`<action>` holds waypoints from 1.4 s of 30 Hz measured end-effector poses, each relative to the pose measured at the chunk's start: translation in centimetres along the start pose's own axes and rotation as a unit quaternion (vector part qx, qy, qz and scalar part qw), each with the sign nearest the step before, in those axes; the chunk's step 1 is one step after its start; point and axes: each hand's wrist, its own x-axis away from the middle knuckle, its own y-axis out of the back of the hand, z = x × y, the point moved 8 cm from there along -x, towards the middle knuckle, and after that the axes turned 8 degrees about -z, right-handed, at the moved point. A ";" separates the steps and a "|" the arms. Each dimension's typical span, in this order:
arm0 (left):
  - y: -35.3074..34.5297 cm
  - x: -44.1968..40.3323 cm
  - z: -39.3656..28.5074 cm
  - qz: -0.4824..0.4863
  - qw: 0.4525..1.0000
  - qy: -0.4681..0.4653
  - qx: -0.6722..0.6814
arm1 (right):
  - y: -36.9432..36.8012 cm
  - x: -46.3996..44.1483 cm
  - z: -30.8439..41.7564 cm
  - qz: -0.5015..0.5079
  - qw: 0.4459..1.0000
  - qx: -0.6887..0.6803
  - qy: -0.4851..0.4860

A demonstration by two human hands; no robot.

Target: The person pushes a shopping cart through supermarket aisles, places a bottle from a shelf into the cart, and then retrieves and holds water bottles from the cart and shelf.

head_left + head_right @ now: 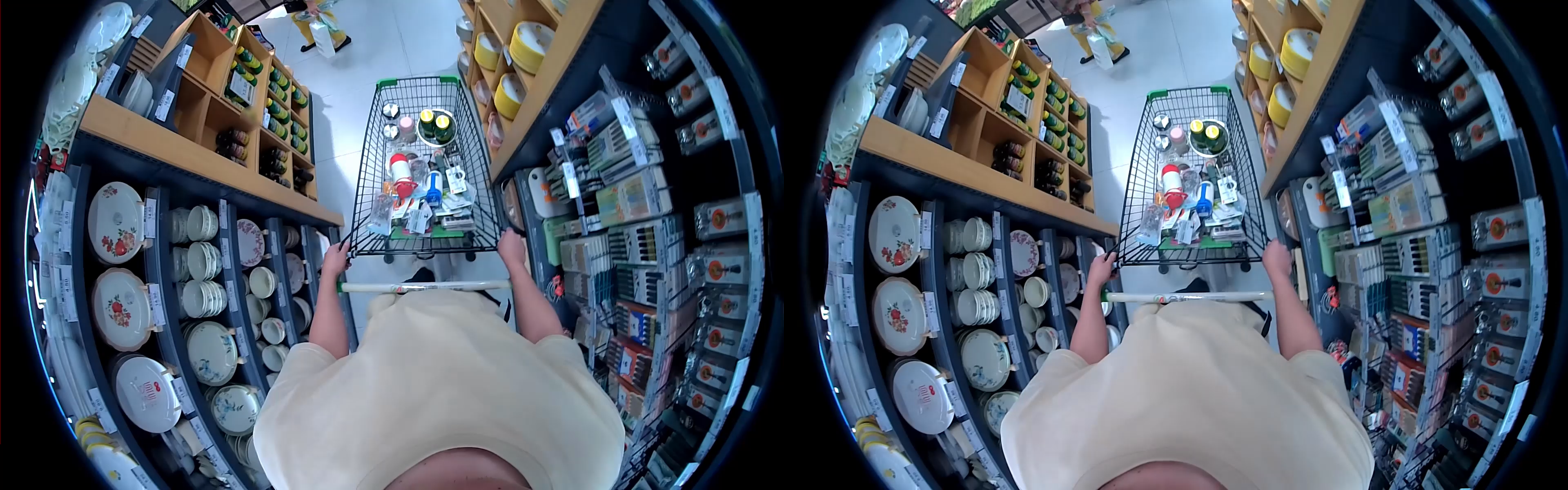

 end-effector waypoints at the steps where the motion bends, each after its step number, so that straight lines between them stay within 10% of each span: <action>1: 0.1 0.7 0.1 0.001 1.000 -0.012 -0.010 | 0.2 0.5 0.0 0.001 1.000 0.002 -0.002; 42: -0.5 18.6 12.4 -0.057 0.995 0.067 0.044 | 1.0 10.9 -5.4 0.022 0.997 0.017 0.076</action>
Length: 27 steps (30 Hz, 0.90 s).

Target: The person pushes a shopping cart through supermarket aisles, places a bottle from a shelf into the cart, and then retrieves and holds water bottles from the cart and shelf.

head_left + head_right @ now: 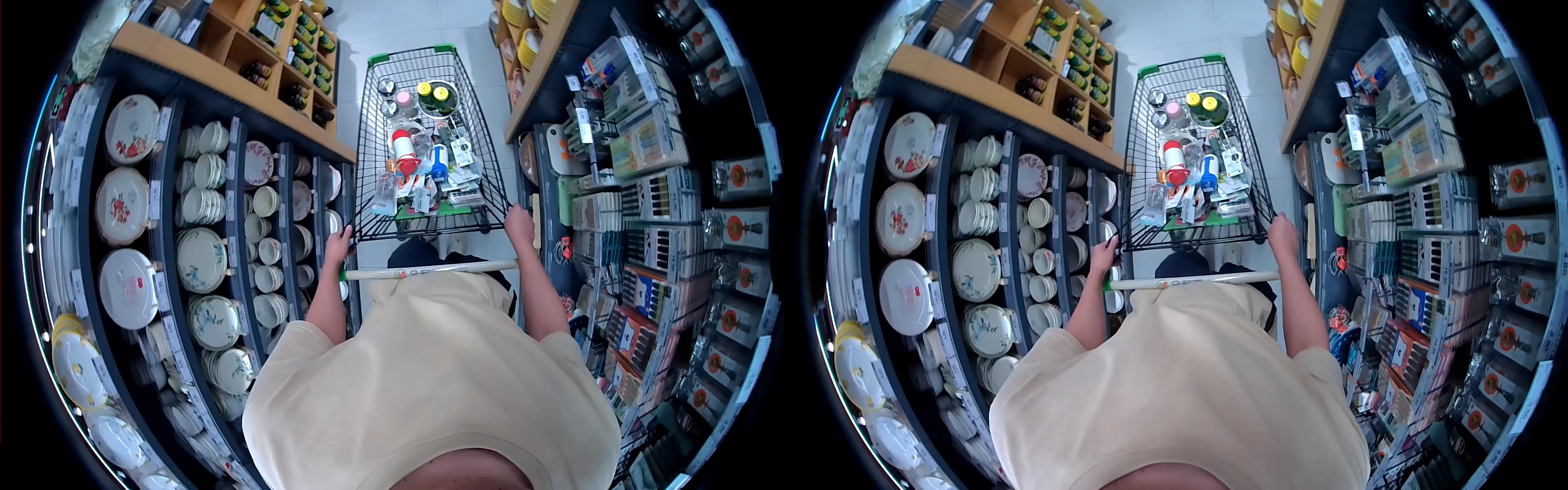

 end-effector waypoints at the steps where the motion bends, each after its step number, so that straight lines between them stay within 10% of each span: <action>1: 0.2 0.4 -0.3 -0.002 1.000 -0.004 -0.004 | 0.1 0.2 0.2 -0.002 1.000 -0.009 -0.001; 27: 2.4 5.6 6.9 -0.033 0.999 0.010 -0.030 | -0.7 8.3 0.6 -0.052 0.986 0.076 0.139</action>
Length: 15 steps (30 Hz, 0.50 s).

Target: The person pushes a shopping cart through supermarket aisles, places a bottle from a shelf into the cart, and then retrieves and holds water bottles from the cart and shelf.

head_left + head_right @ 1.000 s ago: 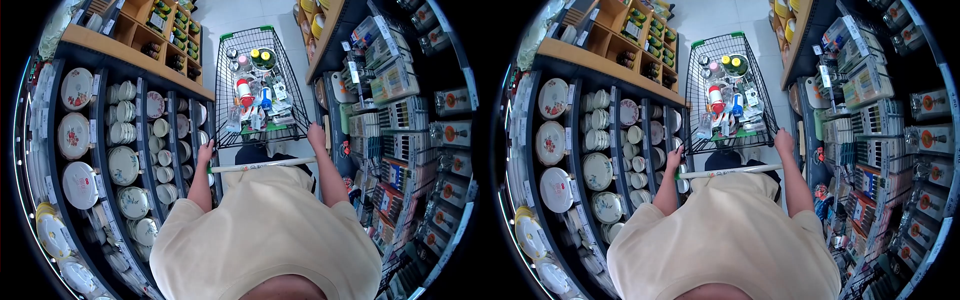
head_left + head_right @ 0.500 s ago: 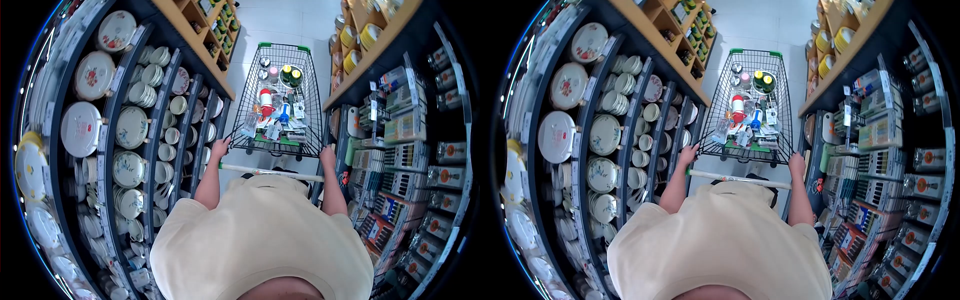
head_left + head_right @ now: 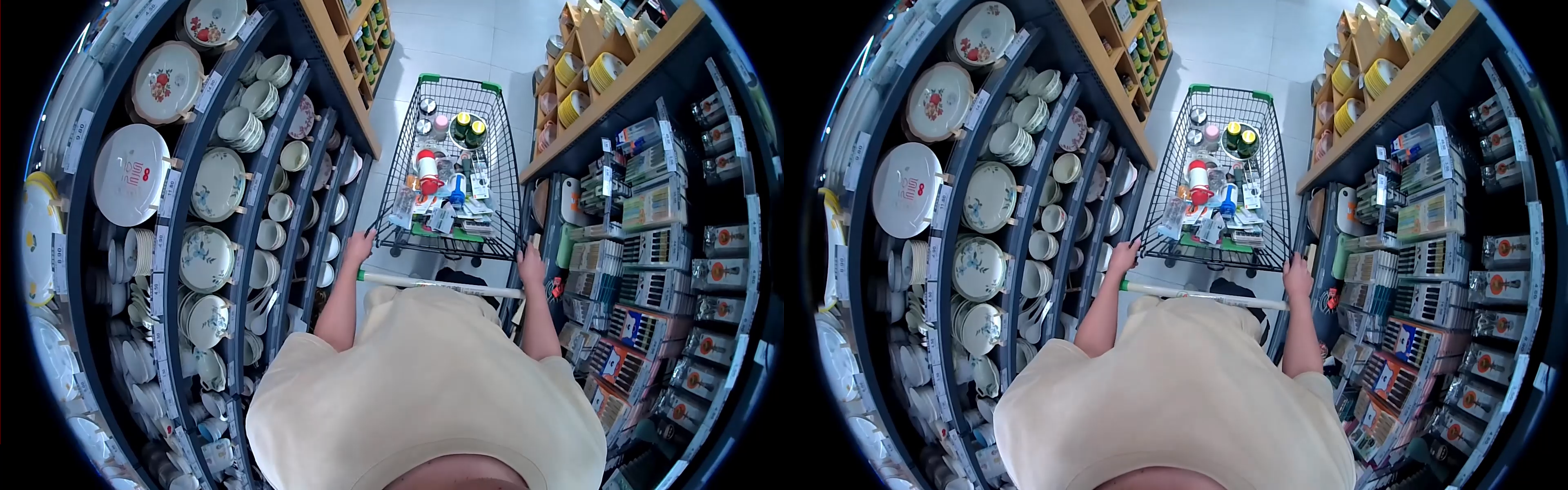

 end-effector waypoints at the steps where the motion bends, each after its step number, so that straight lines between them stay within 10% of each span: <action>1: 0.2 0.4 0.1 -0.002 1.000 -0.004 0.008 | -0.1 0.5 -0.3 0.010 1.000 -0.012 -0.018; 15: 4.1 1.6 4.0 0.004 0.999 -0.048 -0.003 | -0.3 8.5 2.5 -0.006 0.998 -0.057 -0.040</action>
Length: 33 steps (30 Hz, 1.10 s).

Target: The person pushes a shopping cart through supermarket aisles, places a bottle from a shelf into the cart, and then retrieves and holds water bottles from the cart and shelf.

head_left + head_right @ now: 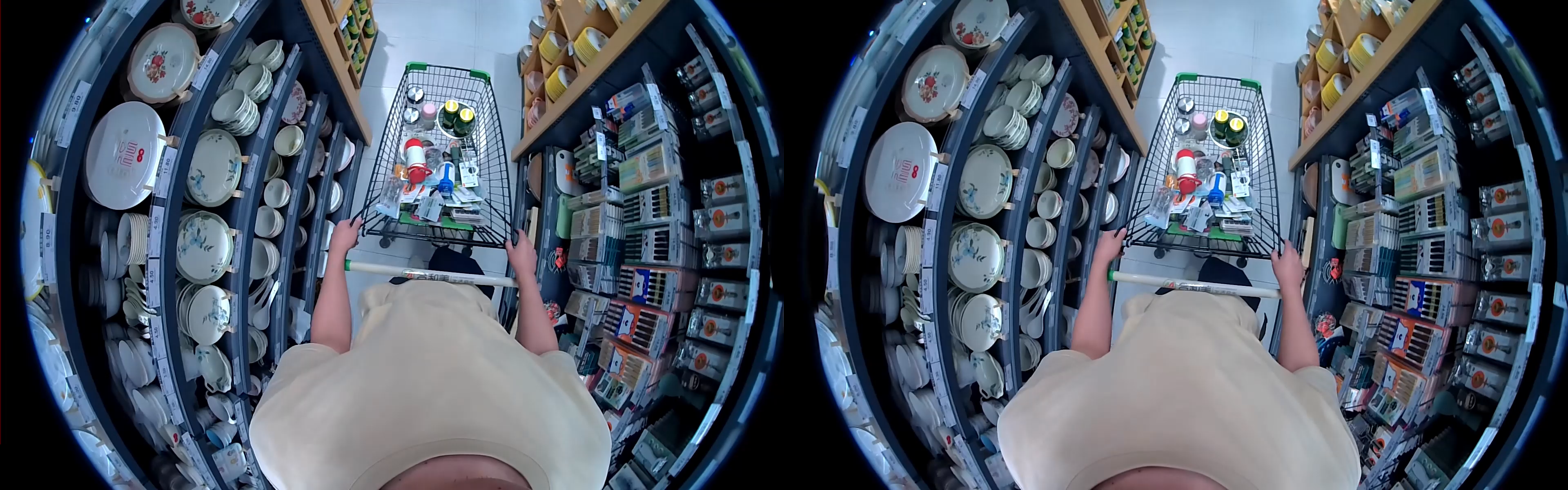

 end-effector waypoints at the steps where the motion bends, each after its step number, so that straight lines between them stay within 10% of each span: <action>1: 0.2 0.3 0.0 0.005 1.000 -0.002 -0.002 | -0.4 0.4 -0.2 0.017 1.000 0.008 -0.024; 33: 0.7 10.0 7.4 -0.024 0.994 -0.108 0.003 | -3.2 10.7 -6.6 0.118 0.985 -0.115 -0.043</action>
